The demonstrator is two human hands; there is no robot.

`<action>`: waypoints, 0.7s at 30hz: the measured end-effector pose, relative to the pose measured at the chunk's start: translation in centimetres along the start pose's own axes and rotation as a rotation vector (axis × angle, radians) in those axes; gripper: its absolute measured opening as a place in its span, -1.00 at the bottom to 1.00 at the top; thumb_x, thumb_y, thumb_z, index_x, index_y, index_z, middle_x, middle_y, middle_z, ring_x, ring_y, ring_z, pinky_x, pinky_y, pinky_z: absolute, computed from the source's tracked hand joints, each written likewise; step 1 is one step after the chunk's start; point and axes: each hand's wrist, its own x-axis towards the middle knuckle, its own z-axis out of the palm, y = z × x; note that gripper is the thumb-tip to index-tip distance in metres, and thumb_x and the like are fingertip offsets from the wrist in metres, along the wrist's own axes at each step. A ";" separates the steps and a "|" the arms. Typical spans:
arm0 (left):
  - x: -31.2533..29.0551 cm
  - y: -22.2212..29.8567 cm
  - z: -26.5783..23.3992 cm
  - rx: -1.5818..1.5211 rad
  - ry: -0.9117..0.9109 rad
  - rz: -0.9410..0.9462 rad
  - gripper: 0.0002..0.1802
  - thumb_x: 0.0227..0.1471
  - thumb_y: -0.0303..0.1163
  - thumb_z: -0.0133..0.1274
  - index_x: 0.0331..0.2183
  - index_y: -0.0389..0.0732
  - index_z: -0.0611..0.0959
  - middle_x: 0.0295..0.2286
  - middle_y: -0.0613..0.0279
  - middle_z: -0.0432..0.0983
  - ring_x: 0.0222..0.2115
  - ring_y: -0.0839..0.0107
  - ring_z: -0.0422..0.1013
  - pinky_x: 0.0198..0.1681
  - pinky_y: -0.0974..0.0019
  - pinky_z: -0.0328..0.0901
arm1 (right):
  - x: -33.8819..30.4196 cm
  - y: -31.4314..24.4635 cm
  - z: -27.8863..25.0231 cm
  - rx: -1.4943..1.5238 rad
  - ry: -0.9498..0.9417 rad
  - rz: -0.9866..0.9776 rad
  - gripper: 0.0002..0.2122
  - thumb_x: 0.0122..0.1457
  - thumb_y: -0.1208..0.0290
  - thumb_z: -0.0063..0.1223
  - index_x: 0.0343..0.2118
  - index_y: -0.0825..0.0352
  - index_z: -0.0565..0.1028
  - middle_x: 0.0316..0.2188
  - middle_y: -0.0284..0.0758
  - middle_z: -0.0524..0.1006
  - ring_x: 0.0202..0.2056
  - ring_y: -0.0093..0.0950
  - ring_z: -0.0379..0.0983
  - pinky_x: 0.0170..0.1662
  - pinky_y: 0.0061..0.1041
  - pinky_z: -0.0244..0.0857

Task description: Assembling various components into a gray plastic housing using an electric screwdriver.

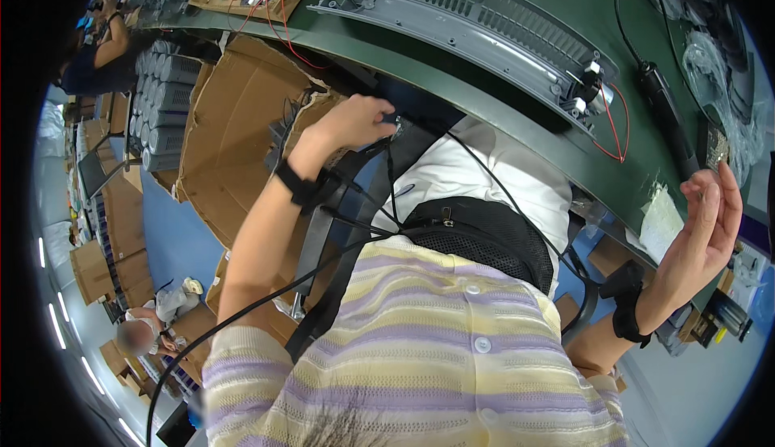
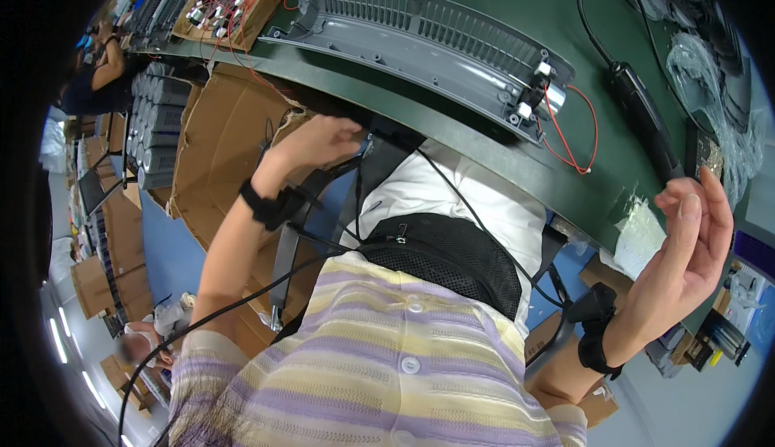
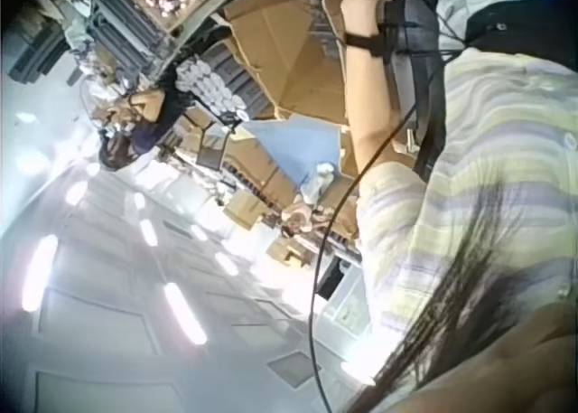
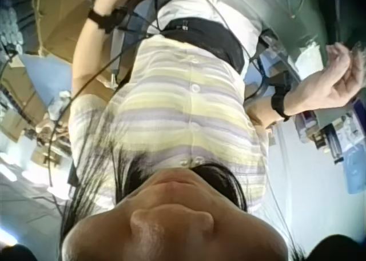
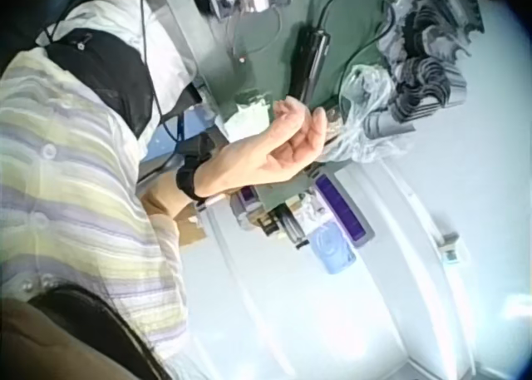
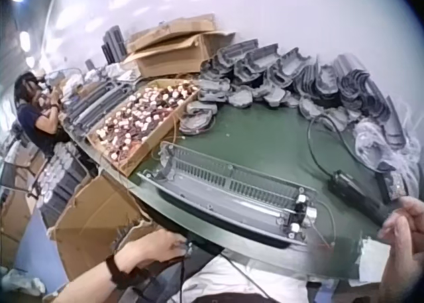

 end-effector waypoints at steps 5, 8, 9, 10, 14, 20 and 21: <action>8.1 -4.3 3.7 0.280 -0.252 0.059 -0.47 0.15 -0.17 0.21 0.09 -0.24 0.64 0.13 -0.19 0.47 0.07 0.13 0.50 -0.08 0.21 0.50 | -3.2 -0.6 -1.6 0.079 0.113 0.005 -0.72 0.43 0.46 -0.02 0.11 0.50 0.47 -0.26 -0.23 0.57 -0.27 -0.55 0.45 -0.11 -0.54 0.35; 11.2 -5.0 5.5 0.211 -0.532 -0.101 -0.27 0.16 -0.11 0.19 0.29 -0.18 0.43 0.24 -0.16 0.33 0.15 0.13 0.42 -0.01 0.17 0.49 | -5.1 -0.5 -3.0 0.050 0.167 0.038 -0.73 0.45 0.45 -0.04 0.08 0.48 0.49 -0.33 -0.27 0.54 -0.30 -0.56 0.43 -0.16 -0.57 0.31; 11.0 -2.9 5.2 0.033 -0.644 -0.215 -0.17 0.15 -0.09 0.20 0.35 -0.16 0.32 0.24 -0.13 0.33 0.15 0.11 0.40 0.07 0.12 0.44 | -5.9 -0.3 -3.8 0.037 0.209 0.067 -0.74 0.45 0.45 -0.04 0.08 0.49 0.49 -0.35 -0.27 0.54 -0.31 -0.57 0.42 -0.17 -0.57 0.31; 10.7 -1.7 4.9 -0.147 -0.743 -0.348 -0.06 0.14 -0.07 0.22 0.40 -0.13 0.20 0.24 -0.09 0.32 0.15 0.08 0.39 0.14 0.08 0.40 | -6.5 -0.3 -4.2 0.038 0.241 0.093 -0.74 0.45 0.44 -0.04 0.07 0.49 0.50 -0.36 -0.28 0.54 -0.31 -0.57 0.42 -0.17 -0.57 0.31; 11.5 -4.8 6.5 -0.350 -0.670 -0.244 0.13 -0.03 0.00 0.37 0.41 -0.17 0.18 0.23 0.01 0.33 0.13 0.28 0.36 0.00 0.29 0.45 | -7.4 -0.9 -3.8 0.028 0.258 0.124 -0.75 0.45 0.45 -0.03 0.06 0.49 0.50 -0.38 -0.32 0.53 -0.32 -0.60 0.40 -0.18 -0.59 0.30; 13.7 -6.5 8.2 -0.537 -0.632 -0.268 -0.32 0.02 -0.02 0.35 0.13 -0.07 0.60 -0.07 0.25 0.53 -0.12 0.45 0.44 -0.24 0.39 0.46 | -5.8 -2.6 -0.7 0.020 0.112 0.075 -0.75 0.44 0.47 0.00 0.06 0.49 0.51 -0.38 -0.36 0.51 -0.33 -0.61 0.41 -0.18 -0.60 0.32; 13.5 -7.2 8.2 -0.598 -0.554 -0.306 -0.37 0.04 -0.03 0.34 0.09 -0.08 0.61 -0.13 0.28 0.55 -0.21 0.48 0.46 -0.31 0.38 0.48 | -5.4 -2.7 0.5 0.011 0.121 0.077 -0.78 0.42 0.48 0.02 0.01 0.48 0.54 -0.42 -0.36 0.53 -0.36 -0.64 0.42 -0.22 -0.64 0.30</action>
